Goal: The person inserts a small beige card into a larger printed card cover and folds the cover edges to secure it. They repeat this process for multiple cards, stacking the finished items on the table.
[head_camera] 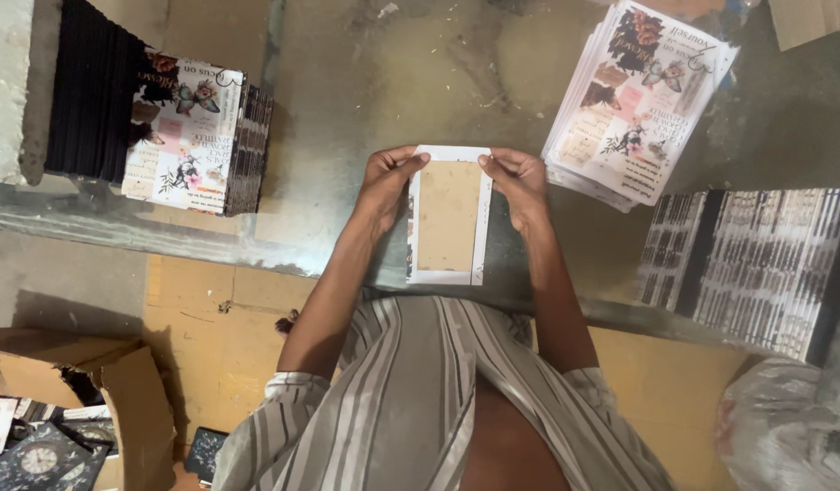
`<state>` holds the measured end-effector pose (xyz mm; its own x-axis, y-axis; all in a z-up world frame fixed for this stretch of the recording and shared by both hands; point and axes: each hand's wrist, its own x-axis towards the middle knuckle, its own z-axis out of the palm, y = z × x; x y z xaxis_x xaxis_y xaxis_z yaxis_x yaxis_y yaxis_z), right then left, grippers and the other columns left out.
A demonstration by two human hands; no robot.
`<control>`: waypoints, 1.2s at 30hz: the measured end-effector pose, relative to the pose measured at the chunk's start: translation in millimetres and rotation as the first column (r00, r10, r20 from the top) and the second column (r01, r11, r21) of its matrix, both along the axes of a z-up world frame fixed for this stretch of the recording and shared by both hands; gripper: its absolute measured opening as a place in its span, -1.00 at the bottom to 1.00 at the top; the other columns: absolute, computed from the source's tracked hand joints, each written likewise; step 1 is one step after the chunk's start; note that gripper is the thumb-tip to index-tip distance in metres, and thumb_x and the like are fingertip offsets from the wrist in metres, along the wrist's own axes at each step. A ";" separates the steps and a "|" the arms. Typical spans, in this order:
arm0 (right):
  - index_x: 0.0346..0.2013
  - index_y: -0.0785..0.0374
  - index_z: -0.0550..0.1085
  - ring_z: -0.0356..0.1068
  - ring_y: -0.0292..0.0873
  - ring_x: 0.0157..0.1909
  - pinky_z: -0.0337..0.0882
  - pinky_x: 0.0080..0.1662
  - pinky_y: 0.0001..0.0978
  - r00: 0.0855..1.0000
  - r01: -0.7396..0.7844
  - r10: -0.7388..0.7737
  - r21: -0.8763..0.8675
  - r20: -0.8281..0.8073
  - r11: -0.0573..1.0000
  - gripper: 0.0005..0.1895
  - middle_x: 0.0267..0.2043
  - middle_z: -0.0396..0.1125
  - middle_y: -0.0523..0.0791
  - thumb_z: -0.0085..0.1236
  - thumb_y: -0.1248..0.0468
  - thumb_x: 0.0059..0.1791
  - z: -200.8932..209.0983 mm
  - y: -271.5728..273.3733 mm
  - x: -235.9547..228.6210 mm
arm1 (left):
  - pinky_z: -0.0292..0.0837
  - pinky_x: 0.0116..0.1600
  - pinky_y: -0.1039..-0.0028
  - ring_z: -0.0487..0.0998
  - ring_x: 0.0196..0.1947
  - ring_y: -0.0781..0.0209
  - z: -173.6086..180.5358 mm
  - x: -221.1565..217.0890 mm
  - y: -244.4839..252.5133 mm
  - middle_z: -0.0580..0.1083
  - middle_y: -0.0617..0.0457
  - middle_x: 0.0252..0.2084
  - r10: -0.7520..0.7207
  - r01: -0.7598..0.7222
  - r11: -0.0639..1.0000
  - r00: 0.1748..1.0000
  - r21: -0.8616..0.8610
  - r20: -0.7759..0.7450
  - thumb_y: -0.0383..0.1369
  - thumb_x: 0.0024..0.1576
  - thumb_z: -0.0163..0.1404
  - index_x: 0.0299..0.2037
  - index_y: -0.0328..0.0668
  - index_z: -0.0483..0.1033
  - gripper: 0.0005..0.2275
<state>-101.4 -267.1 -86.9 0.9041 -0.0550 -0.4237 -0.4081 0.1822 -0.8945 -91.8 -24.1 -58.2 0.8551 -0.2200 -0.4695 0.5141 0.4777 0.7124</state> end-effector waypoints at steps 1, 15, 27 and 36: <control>-0.07 0.39 0.54 0.52 -0.29 -0.19 0.52 -0.15 -0.42 1.000 -0.021 0.021 -0.009 -0.003 1.000 -0.71 -0.15 0.55 -0.05 0.36 0.34 -0.04 4.3 -0.3 0.5 | 0.55 -0.16 0.53 0.64 -0.34 0.33 1.7 1.8 2.4 0.65 -0.07 -0.25 -0.033 0.032 0.999 0.999 0.026 0.027 -0.51 0.17 0.13 -0.13 -0.46 0.63 -0.85; -0.20 0.29 0.58 0.47 -0.03 -0.05 0.47 -0.01 -0.23 0.667 0.010 0.566 -0.766 0.484 0.643 -0.88 -0.12 0.53 -0.10 0.35 0.41 -0.01 50.7 14.7 -23.0 | 0.37 0.27 0.13 0.50 0.17 -0.28 38.5 2.4 36.8 0.46 -0.36 0.19 -0.740 -0.075 0.582 0.364 0.810 0.565 -0.35 0.11 0.20 0.41 -0.29 0.22 -0.35; 0.48 0.35 0.10 0.19 0.19 0.45 0.12 0.47 0.02 0.449 -0.283 0.867 -0.886 0.215 0.366 -0.15 0.43 0.19 0.16 0.31 0.06 0.05 62.2 14.3 -32.2 | 0.42 0.29 0.18 0.53 0.19 -0.13 -1.3 -15.5 34.9 0.56 -0.16 0.16 -0.853 -0.157 0.428 0.257 0.890 0.455 -0.36 0.23 0.11 0.29 -0.16 0.42 -0.59; 0.40 0.26 0.28 0.27 0.11 0.38 0.27 0.40 -0.04 0.555 -0.252 0.798 -0.867 0.234 0.429 -0.31 0.37 0.29 0.05 0.28 0.07 0.06 58.1 19.1 -46.8 | 0.57 -0.17 0.37 0.68 -0.25 0.15 16.2 9.3 33.3 0.62 -0.11 -0.23 -0.708 0.058 0.618 0.475 0.784 0.523 -0.33 0.28 0.11 -0.03 -0.26 0.58 -0.82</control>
<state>-148.3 -247.9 -28.8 0.8515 0.5192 0.0732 0.4369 -0.6252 -0.6467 -82.5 9.2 -42.0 0.8055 -0.5808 0.1175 -0.3540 -0.3126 0.8815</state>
